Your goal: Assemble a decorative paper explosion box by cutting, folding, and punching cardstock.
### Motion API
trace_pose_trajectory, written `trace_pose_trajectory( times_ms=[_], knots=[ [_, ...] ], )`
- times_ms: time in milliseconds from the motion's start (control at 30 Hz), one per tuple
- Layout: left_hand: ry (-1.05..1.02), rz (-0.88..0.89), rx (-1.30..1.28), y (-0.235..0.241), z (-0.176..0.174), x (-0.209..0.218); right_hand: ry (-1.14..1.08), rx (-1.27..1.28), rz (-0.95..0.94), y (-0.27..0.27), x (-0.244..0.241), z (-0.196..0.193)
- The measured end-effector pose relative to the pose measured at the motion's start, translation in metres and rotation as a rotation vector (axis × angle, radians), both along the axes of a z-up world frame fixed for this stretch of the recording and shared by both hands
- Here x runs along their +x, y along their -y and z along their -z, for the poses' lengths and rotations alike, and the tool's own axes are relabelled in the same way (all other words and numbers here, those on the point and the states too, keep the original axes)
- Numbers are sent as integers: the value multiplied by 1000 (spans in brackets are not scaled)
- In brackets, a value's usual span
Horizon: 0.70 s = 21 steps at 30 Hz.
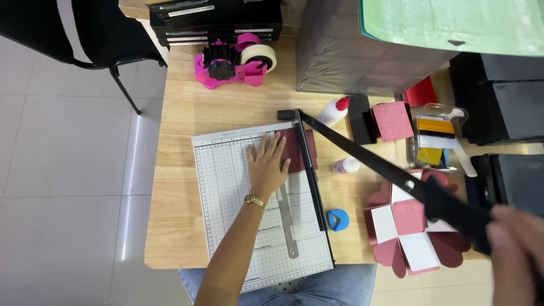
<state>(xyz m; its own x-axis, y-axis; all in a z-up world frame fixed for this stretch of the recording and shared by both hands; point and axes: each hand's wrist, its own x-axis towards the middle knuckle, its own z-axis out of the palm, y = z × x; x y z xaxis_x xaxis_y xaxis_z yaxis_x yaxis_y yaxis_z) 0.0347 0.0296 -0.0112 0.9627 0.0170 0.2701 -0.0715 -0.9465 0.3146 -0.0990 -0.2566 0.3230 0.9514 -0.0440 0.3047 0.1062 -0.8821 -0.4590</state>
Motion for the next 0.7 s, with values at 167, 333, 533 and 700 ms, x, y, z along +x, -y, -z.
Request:
trace_pose_trajectory(
  times_ms=[167, 333, 533, 700],
  knots=[
    [-26, -10, 5, 2, 6, 0, -523, -431, 217, 59, -57, 68],
    [24, -5, 10, 1, 4, 1, -568, -165, 252, 172, -155, 264],
    [-25, 4, 29, 1, 0, 0, -898, 78, 311, 187, -200, 381],
    [92, -6, 48, 1, -2, -2, -746, 200, 254, 139, -253, 404]
  ],
)
